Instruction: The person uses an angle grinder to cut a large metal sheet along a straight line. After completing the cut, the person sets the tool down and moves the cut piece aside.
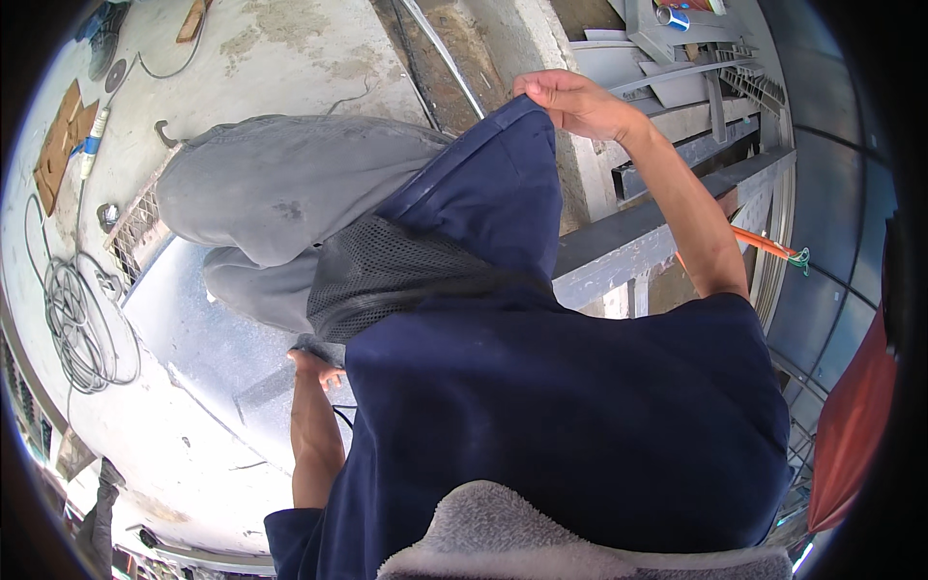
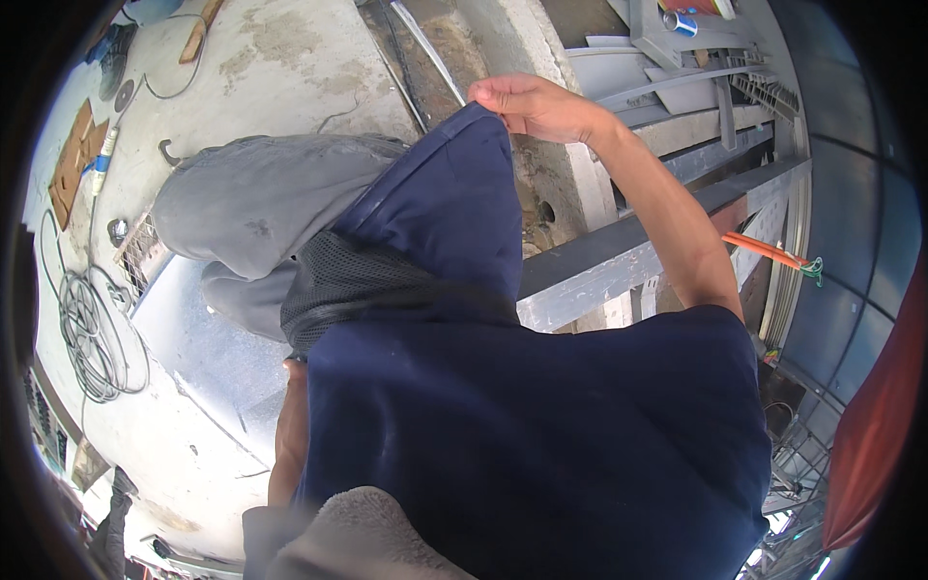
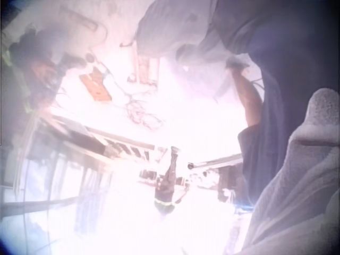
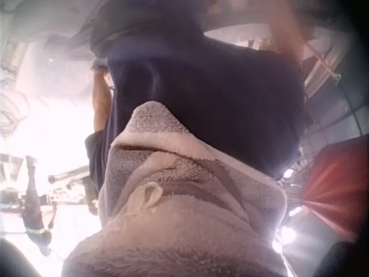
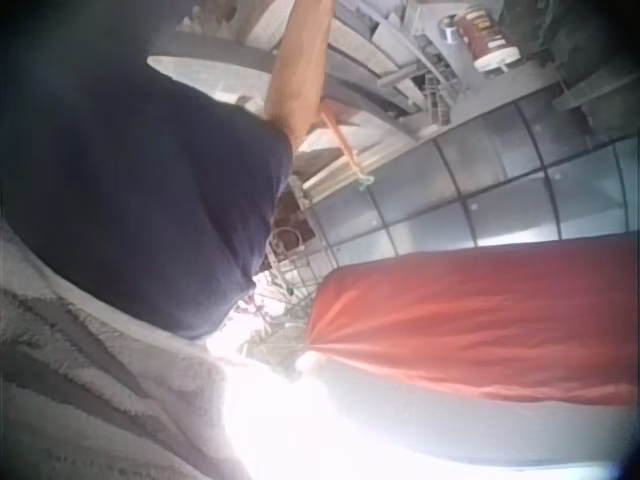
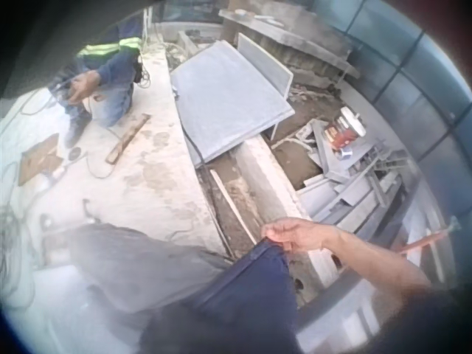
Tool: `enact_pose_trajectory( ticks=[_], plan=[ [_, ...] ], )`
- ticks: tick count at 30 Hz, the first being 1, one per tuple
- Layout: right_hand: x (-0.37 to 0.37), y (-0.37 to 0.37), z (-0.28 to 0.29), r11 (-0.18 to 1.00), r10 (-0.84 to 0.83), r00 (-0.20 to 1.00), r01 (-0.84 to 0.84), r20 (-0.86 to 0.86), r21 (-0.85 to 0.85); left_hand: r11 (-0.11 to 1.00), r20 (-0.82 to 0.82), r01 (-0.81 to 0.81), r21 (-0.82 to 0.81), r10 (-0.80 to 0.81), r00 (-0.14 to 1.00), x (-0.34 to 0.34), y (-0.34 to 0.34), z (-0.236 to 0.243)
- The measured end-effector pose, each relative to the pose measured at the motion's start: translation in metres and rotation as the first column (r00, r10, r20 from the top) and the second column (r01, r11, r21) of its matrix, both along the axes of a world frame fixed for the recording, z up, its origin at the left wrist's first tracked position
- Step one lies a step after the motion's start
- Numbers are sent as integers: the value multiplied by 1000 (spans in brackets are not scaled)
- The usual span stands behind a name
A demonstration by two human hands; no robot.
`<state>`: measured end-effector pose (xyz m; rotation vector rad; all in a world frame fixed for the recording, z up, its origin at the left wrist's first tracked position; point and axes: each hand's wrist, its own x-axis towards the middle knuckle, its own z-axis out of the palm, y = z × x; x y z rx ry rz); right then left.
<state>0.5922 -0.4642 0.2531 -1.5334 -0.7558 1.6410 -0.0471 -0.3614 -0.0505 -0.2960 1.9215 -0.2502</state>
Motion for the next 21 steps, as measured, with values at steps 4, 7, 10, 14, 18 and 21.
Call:
enact_pose_trajectory(
  ticks=[4, 7, 10, 14, 18, 21],
  plan=[
    [14, 18, 7, 1000, -13, 999, 13, -29, -3, 1000, -92, -23, 12, 24, 995, 1, 1, 0],
    [17, 38, 9, 996, 84, 996, -84, -8, 10, 998, -95, -55, 39, 58, 994, -1, 2, -1],
    [21, 49, 16, 990, 143, 990, -143, 6, -13, 995, -72, -83, 61, 87, 994, -10, 0, -12],
    [25, 56, 19, 982, 184, 983, -183, 10, -38, 986, -27, -120, 112, 124, 992, -37, 0, -49],
    [22, 55, 13, 991, 126, 992, -126, -21, -33, 954, 91, -194, 228, 178, 980, -78, 8, -101],
    [26, 52, 11, 975, 185, 978, -195, -98, -103, 910, 209, -272, 312, 213, 954, -106, 11, -132]
  ],
)
